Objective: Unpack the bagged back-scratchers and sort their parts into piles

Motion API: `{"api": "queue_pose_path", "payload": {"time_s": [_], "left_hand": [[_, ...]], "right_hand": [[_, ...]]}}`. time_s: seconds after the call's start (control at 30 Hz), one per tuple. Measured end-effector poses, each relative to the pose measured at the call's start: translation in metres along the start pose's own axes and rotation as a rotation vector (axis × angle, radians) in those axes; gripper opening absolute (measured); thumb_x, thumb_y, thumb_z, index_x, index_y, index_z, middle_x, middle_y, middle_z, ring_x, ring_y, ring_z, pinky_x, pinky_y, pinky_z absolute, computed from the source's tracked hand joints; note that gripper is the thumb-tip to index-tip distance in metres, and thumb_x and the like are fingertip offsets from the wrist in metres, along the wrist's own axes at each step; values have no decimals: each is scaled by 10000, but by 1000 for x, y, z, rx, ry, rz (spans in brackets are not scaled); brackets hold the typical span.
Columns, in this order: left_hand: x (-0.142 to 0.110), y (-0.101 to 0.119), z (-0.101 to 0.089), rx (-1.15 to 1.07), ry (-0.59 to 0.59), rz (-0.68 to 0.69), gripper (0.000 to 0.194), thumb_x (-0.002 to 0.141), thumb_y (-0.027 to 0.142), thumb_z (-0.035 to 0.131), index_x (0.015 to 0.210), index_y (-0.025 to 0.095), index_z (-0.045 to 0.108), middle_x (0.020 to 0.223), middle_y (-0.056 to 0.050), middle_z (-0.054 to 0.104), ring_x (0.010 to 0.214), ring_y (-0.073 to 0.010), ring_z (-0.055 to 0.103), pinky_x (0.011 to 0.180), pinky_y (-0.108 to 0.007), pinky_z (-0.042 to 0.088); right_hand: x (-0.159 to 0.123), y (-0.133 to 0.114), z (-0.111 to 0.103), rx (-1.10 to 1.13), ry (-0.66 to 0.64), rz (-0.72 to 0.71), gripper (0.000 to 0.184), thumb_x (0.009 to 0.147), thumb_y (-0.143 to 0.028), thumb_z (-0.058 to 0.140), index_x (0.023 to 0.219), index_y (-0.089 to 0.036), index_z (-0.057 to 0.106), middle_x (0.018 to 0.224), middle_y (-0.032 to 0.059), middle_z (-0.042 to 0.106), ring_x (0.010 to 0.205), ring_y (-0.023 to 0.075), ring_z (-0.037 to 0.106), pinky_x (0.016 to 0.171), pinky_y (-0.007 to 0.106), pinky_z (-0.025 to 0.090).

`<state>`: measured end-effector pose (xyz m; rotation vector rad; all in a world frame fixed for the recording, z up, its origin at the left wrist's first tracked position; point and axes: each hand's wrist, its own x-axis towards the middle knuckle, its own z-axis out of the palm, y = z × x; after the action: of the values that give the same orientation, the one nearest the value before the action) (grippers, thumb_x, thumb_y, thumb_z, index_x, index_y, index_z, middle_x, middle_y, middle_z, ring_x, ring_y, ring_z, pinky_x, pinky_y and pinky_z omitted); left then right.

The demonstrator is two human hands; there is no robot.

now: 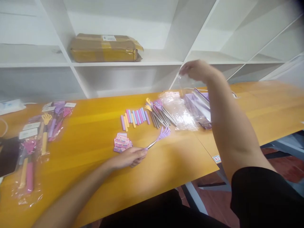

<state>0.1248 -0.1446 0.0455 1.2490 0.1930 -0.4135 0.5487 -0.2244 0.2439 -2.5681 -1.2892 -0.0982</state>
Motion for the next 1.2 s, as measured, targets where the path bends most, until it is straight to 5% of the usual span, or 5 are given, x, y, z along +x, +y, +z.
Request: {"api": "queue_pose_path", "payload": {"time_s": [0.2,0.5,0.77,1.0,1.2], "left_hand": [[4,-5,-2,-26,37,10,606,1000,776,558,821,230,365,709,85,282,565,-73,190,529,-256,142],[13,-10,-6,-3,247,93,478,990,671,611,892,245,419,698,92,293,561,-95,207,524,-238,178],[9,-4,3,688,540,172,211,899,304,617,714,212,574,642,27,511,629,-155,440,634,-282,260],[3,-11,11,1000,655,397,498,987,380,638,551,221,458,550,-31,451,555,-168,288,643,-331,136],[2,-2,0,1103,556,559,464,932,334,681,541,235,452,564,-20,401,574,-170,217,643,-313,180]], "right_hand": [[44,35,97,-114,-235,100,251,930,3,627,990,-115,841,1096,108,810,914,167,701,916,270,517],[-46,12,139,129,200,67,432,1007,-96,431,1355,-96,686,1353,197,661,1135,241,641,997,356,505],[-269,-133,180,1624,-881,-134,442,996,-544,731,1245,-234,539,630,-125,471,457,61,312,436,170,245],[-311,-182,174,1596,-599,-202,667,1096,-688,502,636,-224,370,529,-71,329,442,67,282,428,231,233],[-330,-189,188,1243,-260,-317,659,1134,-694,266,677,-234,388,547,-17,410,477,114,367,504,292,271]]}}
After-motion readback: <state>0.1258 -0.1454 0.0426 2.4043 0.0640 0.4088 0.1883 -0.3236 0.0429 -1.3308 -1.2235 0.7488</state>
